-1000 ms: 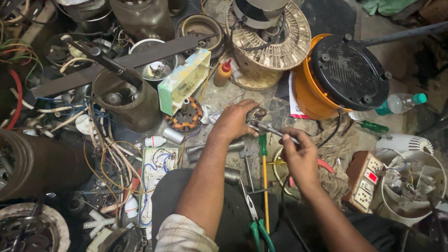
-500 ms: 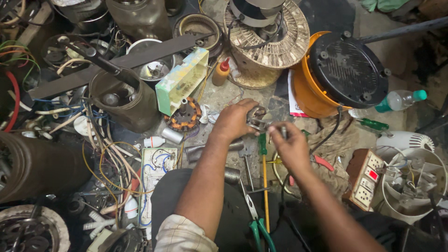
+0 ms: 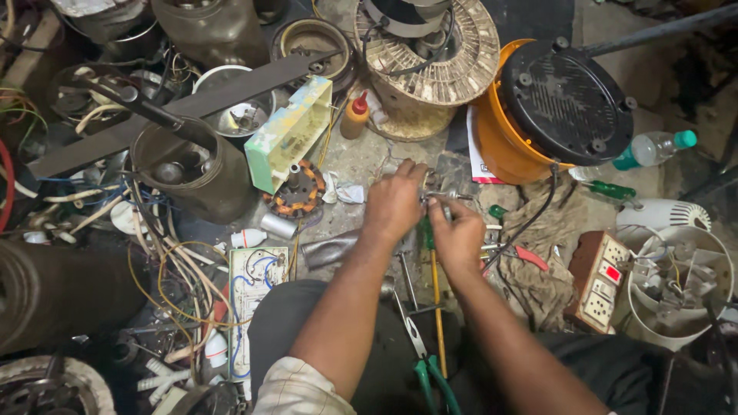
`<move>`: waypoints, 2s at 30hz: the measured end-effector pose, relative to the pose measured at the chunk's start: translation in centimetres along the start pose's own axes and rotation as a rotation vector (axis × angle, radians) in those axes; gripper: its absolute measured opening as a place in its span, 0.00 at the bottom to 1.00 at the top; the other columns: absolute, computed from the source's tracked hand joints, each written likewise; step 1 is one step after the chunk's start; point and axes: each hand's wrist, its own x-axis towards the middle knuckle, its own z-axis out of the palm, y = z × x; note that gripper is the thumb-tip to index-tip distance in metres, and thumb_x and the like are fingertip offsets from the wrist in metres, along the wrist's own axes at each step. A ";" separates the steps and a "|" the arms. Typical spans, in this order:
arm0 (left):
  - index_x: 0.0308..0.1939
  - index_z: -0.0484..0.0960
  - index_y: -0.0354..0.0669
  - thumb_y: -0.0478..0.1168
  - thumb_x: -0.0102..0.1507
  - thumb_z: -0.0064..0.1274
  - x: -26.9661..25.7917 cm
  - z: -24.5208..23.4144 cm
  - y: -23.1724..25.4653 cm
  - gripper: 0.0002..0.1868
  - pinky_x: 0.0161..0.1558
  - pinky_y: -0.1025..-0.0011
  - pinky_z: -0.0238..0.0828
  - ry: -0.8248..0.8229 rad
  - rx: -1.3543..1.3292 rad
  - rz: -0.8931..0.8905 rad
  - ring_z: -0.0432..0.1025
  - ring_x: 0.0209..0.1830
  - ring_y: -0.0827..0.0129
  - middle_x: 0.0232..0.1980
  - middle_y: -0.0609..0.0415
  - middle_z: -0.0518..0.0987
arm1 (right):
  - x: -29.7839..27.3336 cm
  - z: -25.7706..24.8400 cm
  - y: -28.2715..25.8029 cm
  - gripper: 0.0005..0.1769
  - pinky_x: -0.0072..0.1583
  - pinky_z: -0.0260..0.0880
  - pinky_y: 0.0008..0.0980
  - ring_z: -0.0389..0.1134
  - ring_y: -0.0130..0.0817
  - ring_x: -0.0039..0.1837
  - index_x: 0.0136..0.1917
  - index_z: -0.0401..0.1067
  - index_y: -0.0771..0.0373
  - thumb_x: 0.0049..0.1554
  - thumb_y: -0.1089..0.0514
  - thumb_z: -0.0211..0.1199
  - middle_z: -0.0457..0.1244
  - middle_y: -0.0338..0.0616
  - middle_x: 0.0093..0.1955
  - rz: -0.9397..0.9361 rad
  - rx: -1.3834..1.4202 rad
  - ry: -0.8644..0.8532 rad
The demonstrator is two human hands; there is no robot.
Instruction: The person sits on the floor in a cluttered workshop and repairs a small electrical motor. They use a screwdriver to remove screws, disassemble the motor housing, and manipulate the internal wires and components with pliers and their hands.
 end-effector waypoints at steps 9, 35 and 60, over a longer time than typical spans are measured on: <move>0.69 0.70 0.43 0.32 0.48 0.69 0.1 0.7 -0.7 0.44 0.68 0.59 0.62 -0.119 -0.161 0.089 0.64 0.69 0.48 0.73 0.48 0.69 | 0.8 -0.5 3.8 0.08 0.35 0.56 0.29 0.56 0.23 0.32 0.50 0.81 0.60 0.58 0.56 0.69 0.62 0.34 0.31 0.312 0.266 0.055; 0.64 0.73 0.44 0.30 0.50 0.68 0.6 0.9 -0.2 0.38 0.62 0.58 0.68 -0.078 -0.228 0.068 0.70 0.64 0.48 0.67 0.48 0.74 | 3.2 -0.5 8.1 0.07 0.38 0.59 0.23 0.60 0.19 0.35 0.47 0.82 0.65 0.55 0.60 0.70 0.65 0.31 0.33 0.309 0.304 0.150; 0.63 0.75 0.43 0.29 0.50 0.66 0.8 1.2 -0.2 0.36 0.63 0.59 0.68 -0.063 -0.197 0.064 0.72 0.63 0.49 0.65 0.48 0.76 | 2.9 -2.8 6.6 0.05 0.45 0.63 0.28 0.64 0.28 0.41 0.45 0.81 0.65 0.53 0.63 0.72 0.65 0.41 0.39 -0.096 0.061 0.256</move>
